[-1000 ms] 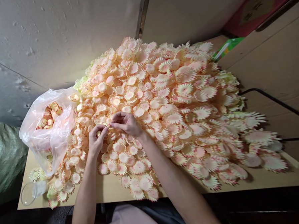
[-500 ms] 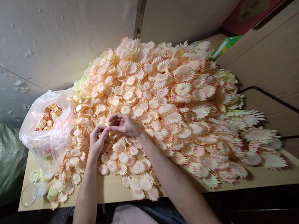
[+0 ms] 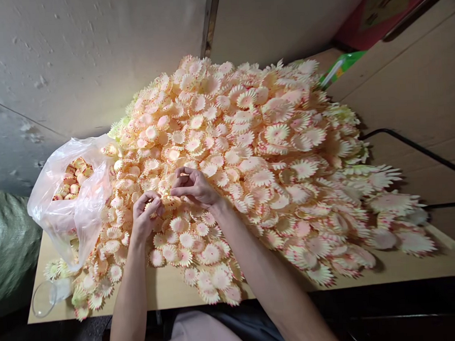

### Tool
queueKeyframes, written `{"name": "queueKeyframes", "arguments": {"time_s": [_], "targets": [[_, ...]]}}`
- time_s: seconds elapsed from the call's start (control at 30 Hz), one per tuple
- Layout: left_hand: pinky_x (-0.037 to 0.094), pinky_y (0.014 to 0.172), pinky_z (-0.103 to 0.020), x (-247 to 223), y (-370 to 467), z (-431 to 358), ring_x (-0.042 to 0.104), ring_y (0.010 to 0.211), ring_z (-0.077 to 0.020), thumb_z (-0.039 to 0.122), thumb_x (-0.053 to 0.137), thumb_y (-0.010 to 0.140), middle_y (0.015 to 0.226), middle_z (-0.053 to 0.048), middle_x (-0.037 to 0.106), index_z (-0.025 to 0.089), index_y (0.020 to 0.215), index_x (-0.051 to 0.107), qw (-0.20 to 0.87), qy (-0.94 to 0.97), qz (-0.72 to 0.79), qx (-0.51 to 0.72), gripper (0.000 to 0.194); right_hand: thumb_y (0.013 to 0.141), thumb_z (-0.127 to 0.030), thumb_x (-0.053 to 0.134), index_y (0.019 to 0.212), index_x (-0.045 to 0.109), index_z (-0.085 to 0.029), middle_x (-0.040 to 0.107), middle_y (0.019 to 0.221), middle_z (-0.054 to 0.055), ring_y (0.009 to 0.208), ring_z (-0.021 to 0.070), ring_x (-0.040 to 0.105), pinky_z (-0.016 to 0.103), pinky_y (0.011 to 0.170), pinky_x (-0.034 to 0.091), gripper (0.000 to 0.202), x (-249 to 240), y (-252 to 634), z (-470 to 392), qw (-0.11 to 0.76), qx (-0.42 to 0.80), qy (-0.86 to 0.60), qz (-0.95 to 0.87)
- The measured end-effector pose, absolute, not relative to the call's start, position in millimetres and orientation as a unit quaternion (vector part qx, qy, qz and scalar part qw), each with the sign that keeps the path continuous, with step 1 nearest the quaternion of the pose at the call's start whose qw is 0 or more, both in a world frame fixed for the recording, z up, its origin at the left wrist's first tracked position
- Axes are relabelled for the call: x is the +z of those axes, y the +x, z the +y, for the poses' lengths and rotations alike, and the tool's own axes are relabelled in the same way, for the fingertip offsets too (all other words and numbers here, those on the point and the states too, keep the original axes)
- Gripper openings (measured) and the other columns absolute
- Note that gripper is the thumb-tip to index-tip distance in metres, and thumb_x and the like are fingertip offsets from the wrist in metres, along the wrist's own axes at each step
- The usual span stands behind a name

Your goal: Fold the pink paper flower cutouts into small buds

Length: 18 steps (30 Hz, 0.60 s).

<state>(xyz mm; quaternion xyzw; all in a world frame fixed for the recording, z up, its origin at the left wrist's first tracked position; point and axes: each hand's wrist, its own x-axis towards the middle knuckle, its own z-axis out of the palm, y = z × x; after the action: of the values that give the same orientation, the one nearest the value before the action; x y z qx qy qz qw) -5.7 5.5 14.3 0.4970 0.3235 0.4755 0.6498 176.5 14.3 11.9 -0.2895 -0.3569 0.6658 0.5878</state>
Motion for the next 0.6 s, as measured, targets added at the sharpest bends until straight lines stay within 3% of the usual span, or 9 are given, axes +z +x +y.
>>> {"name": "queueKeyframes", "arguments": {"time_s": [0.23,0.43,0.6], "targets": [[0.034,0.049,-0.020,20,-17,7,0.032,0.044,-0.0042,0.037,0.075,0.073,0.052,0.007,0.037,0.018,0.071,0.050,0.616,0.456,0.346,0.541,0.031,0.051,-0.026,0.089,0.076,0.057,-0.023,0.064,0.066,-0.007,0.060,0.0090,0.059,0.024,0.063,0.053,0.041,10,190,19,0.699,0.571,-0.345,-0.259],[0.036,0.050,-0.019,17,-13,11,0.041,0.049,-0.0047,0.028,0.078,0.067,0.062,0.005,0.049,0.019,0.076,0.057,0.585,0.453,0.393,0.547,0.024,0.055,-0.029,0.089,0.076,0.066,-0.020,0.065,0.068,-0.004,0.061,0.0082,0.057,0.023,0.059,0.049,0.032,11,184,18,0.643,0.623,-0.316,-0.315],[0.038,0.053,-0.020,10,-10,14,0.044,0.053,-0.0052,0.032,0.074,0.073,0.068,0.002,0.056,0.017,0.090,0.069,0.574,0.477,0.406,0.527,0.023,0.061,-0.028,0.086,0.078,0.068,-0.019,0.065,0.069,-0.003,0.063,0.0086,0.057,0.023,0.062,0.049,0.026,14,183,14,0.604,0.658,-0.278,-0.354]]}}
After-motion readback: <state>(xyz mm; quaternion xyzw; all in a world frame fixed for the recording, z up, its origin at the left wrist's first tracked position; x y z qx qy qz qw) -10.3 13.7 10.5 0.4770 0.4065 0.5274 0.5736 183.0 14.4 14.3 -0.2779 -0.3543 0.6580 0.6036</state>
